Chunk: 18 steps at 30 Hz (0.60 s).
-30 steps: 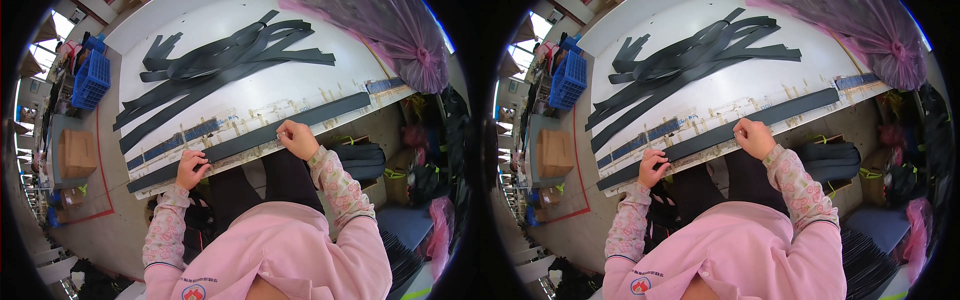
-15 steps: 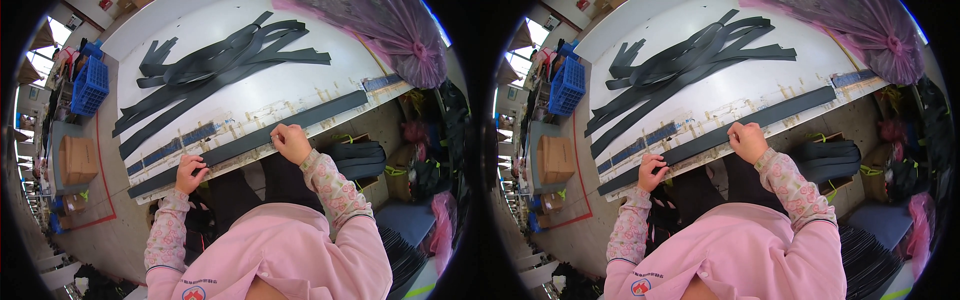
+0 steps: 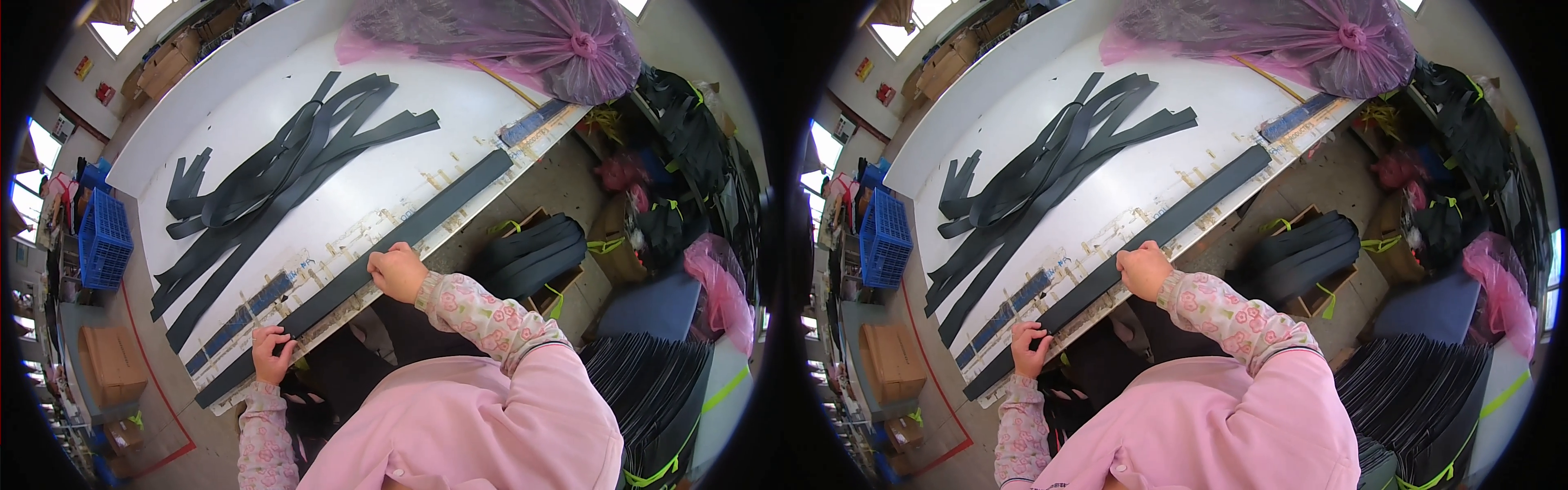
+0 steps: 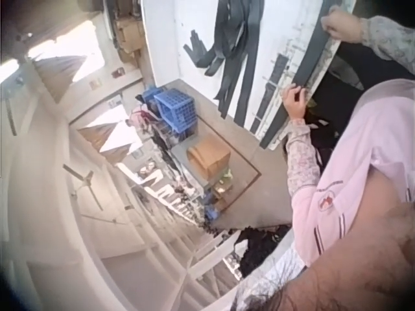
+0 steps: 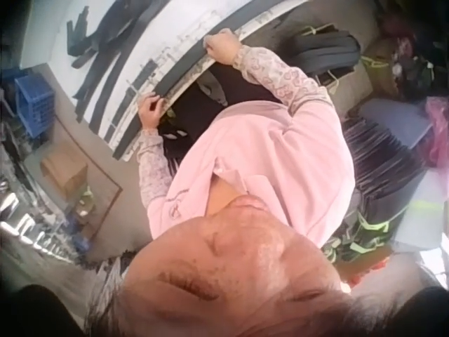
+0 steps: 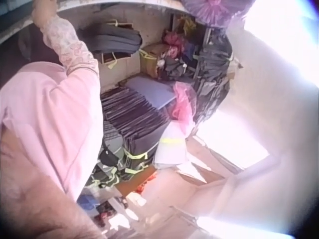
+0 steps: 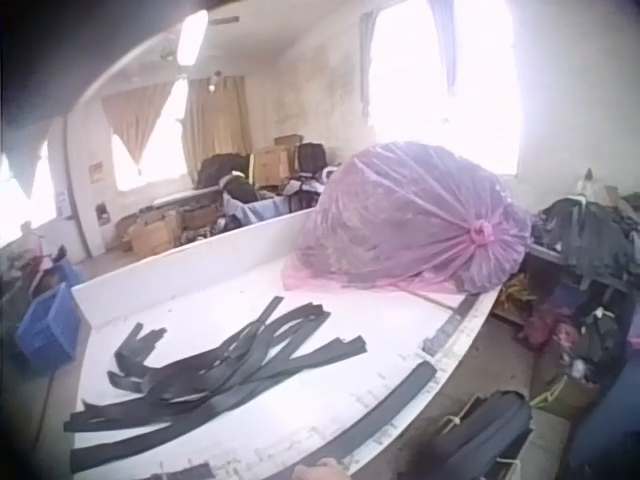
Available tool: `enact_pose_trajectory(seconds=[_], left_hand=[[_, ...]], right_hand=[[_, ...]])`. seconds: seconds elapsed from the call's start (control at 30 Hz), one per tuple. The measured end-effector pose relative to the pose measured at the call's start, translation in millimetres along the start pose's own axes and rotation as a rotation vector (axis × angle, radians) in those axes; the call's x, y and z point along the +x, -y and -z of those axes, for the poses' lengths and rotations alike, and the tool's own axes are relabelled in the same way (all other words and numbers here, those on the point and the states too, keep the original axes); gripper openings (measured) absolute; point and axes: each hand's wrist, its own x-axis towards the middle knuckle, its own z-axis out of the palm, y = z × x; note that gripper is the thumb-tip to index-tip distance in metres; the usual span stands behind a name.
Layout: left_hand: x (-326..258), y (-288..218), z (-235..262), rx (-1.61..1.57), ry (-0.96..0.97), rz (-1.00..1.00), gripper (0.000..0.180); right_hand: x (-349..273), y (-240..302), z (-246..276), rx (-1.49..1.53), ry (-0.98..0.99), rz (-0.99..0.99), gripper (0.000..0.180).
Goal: Organizing and counting black fabric straps at a factory workstation.
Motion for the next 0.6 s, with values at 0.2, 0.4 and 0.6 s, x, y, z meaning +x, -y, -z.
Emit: enact_pose_trajectory(seconds=[0.2,0.4,0.6], left_hand=[[-1,-1,2,-0.003,-0.009,0.015,0.020],[-8,13,-8,-0.170,-0.065,0.099,0.022],[-22,16,-8,-0.199,-0.151,0.219,0.017]], right_hand=[[6,28,26,0.283,-0.053,-0.091,0.007],[-9,60,-27,0.359,0.514,0.109,0.041],[54,66,-11,0.011,0.076,0.114,0.061]])
